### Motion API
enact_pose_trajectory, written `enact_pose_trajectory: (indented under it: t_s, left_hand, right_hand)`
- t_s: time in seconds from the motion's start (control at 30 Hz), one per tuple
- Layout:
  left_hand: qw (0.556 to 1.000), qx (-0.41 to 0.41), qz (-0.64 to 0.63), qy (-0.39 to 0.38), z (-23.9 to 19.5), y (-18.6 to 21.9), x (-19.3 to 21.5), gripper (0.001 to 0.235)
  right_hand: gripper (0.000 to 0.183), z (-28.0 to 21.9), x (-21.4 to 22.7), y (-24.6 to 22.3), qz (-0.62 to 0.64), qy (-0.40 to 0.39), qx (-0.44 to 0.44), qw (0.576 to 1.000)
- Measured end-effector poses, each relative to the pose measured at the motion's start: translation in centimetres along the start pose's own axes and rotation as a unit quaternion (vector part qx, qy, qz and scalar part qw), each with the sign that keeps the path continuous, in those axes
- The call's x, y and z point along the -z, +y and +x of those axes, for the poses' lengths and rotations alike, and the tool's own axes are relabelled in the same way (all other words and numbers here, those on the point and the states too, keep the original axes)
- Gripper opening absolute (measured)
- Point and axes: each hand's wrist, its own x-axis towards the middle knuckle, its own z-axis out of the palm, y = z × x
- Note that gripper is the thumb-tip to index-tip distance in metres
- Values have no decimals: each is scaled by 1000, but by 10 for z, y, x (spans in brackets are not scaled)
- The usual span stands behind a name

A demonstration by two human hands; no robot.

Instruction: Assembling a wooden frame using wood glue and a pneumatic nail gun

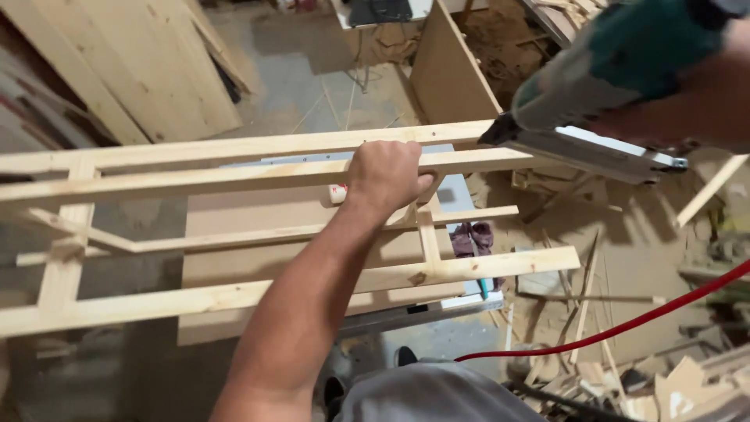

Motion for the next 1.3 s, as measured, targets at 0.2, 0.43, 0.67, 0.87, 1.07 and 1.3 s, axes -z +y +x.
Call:
enact_pose_trajectory:
  t_s: [0.2, 0.43, 0.67, 0.87, 1.07, 1.3]
  left_hand:
    - [996, 24, -30, -76, -1, 1, 28, 48]
    - [996, -27, -33, 78, 8, -10, -13, 40]
    - [981, -54, -40, 181, 9, -12, -21, 32]
    - [970, -59, -59, 227, 7, -12, -23, 24]
    - [977, -60, -25, 205, 10, -12, -23, 41]
    - [977, -38, -2, 208, 14, -12, -34, 42]
  right_hand:
    - [42, 32, -11, -114, -155, -126, 75, 977]
    - [18, 58, -21, -124, -194, -151, 101, 964]
    - [19, 74, -26, -118, -203, -131, 105, 965]
    - [49, 93, -32, -108, -221, -155, 129, 954]
    - [54, 116, -44, -89, -120, -215, 130, 960]
    - [55, 130, -49, -77, -126, -217, 127, 960]
